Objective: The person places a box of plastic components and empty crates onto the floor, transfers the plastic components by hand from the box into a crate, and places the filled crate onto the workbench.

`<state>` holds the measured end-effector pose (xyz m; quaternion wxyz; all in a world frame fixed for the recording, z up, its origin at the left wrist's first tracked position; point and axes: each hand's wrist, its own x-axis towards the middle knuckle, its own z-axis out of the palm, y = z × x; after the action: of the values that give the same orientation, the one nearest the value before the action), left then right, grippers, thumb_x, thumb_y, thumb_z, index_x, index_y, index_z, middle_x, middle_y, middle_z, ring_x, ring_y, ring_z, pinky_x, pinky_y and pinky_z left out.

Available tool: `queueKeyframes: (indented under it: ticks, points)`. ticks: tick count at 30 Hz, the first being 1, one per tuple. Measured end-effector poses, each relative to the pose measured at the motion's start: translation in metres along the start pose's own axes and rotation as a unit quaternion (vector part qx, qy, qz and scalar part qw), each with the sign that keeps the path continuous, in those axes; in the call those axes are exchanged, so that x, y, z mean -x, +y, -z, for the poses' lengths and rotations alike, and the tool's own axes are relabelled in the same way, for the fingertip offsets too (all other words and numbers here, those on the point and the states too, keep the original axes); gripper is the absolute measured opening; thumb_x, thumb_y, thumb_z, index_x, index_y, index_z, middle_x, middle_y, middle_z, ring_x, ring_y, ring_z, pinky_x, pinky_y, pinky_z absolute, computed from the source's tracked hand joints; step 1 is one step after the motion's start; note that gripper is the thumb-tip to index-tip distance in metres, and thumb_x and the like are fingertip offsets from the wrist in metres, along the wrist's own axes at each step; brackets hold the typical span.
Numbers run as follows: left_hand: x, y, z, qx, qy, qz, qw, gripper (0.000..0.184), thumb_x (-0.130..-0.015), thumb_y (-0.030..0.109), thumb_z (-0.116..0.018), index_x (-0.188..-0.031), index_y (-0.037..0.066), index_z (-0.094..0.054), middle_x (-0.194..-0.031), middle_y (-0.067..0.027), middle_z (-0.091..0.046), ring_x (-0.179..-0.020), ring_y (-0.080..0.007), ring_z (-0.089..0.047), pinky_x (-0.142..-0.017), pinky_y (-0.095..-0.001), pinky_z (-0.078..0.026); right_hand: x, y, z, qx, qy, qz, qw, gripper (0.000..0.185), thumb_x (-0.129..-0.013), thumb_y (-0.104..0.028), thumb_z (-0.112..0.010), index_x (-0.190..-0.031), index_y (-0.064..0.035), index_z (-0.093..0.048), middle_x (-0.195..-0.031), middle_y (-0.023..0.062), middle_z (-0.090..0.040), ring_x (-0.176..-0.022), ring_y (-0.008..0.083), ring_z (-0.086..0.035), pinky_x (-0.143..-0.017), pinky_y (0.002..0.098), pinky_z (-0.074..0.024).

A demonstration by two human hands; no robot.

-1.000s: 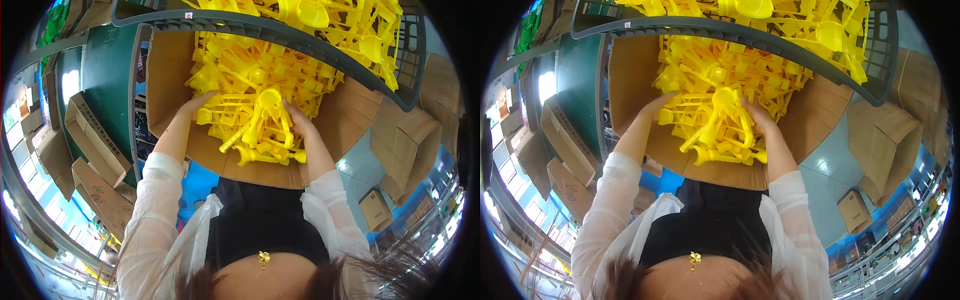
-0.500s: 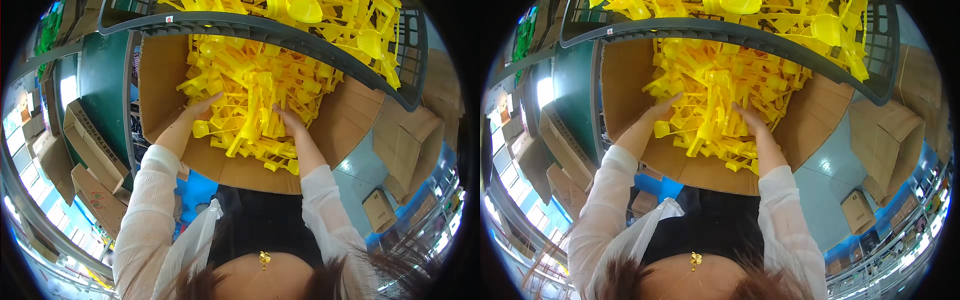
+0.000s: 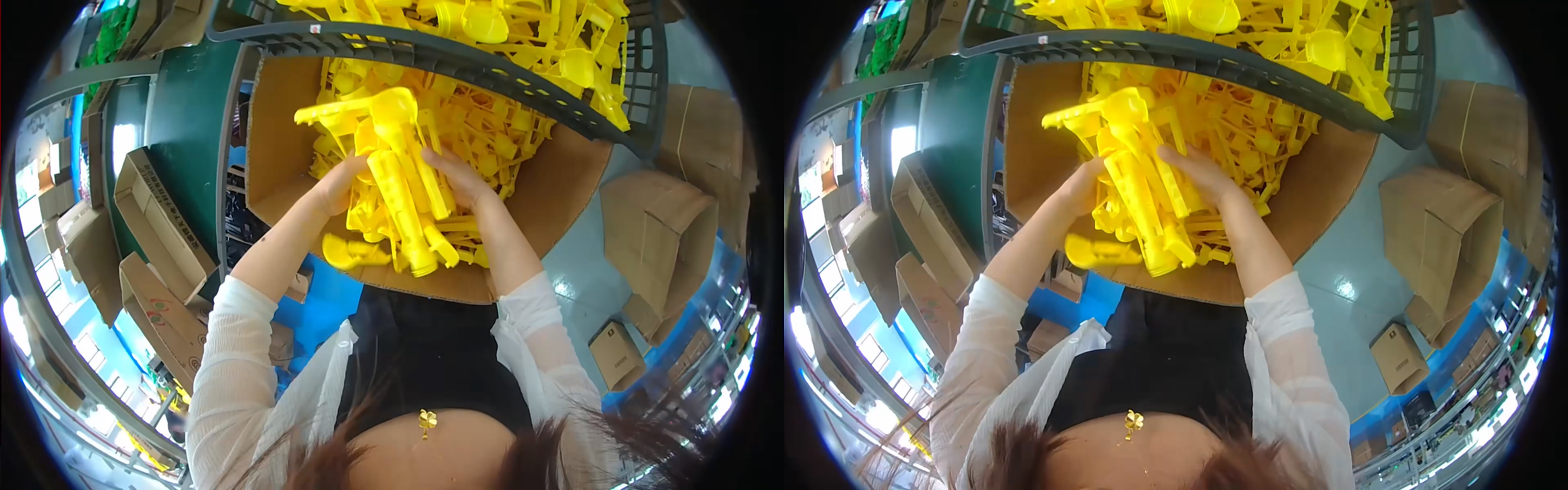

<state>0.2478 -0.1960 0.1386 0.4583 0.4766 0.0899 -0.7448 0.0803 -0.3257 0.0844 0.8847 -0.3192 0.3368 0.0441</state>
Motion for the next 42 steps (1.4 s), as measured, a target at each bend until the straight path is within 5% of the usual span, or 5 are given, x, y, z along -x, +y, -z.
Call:
queueKeyframes:
  ticks: [18, 25, 30, 38, 42]
  points:
    - [0.138, 0.172, -0.252, -0.157, -0.039, -0.356, 0.920, 0.043, -0.084, 0.026, -0.055, -0.118, 0.002, -0.046, -0.107, -0.0108, -0.058, -0.099, -0.0210, -0.058, -0.082, -0.0344, -0.049, 0.156, -0.306, -0.082, 0.175, -0.083, 0.249, 0.949, 0.067, -0.079, -0.056, -0.055, -0.122, -0.0035, -0.048, -0.112, 0.0102, -0.057, -0.092, 0.0185, -0.060, -0.077, 0.0320, -0.0499]
    - [0.002, 0.242, -0.255, -0.581, 0.371, -0.321, 0.650, 0.069, -0.080, 0.044, -0.055, -0.130, 0.002, -0.033, -0.134, -0.0145, -0.038, -0.120, -0.0300, -0.041, -0.093, -0.0410, -0.038, 0.095, -0.350, 0.055, 0.450, 0.345, 0.132, 0.813, 0.081, -0.079, -0.056, -0.054, -0.133, -0.0002, -0.030, -0.128, 0.0170, -0.043, -0.110, 0.0275, -0.051, -0.086, 0.0347, -0.0461]
    - [-0.049, 0.179, -0.196, -0.811, 0.363, -0.405, 0.214, 0.067, -0.084, 0.043, -0.048, -0.136, 0.006, -0.027, -0.135, -0.0127, -0.037, -0.131, -0.0345, -0.021, -0.098, -0.0606, -0.021, 0.115, -0.290, 0.063, 0.655, 0.453, 0.068, 0.601, 0.084, -0.079, -0.051, -0.054, -0.136, 0.0020, -0.022, -0.138, 0.0262, -0.026, -0.119, 0.0387, -0.041, -0.098, 0.0400, -0.0366]
    - [-0.019, 0.244, -0.161, -0.862, 0.412, -0.227, 0.187, 0.028, -0.087, 0.026, -0.044, -0.107, 0.010, -0.057, -0.117, -0.0062, -0.054, -0.125, -0.0297, -0.035, -0.098, -0.0606, -0.020, 0.083, -0.312, 0.078, 0.772, 0.368, 0.058, 0.515, 0.049, -0.078, -0.032, -0.056, -0.116, -0.0017, -0.052, -0.114, 0.0206, -0.054, -0.100, 0.0322, -0.056, -0.083, 0.0412, -0.0461]
    - [0.011, 0.199, -0.144, -0.692, 0.312, -0.633, 0.152, 0.012, -0.082, 0.013, -0.054, -0.090, 0.006, -0.059, -0.103, -0.0075, -0.060, -0.096, -0.0243, -0.056, -0.086, -0.0474, -0.037, 0.153, -0.273, 0.025, 0.738, 0.448, 0.183, 0.469, 0.041, -0.080, -0.038, -0.057, -0.099, -0.0008, -0.057, -0.095, 0.0203, -0.061, -0.083, 0.0337, -0.060, -0.074, 0.0405, -0.0484]
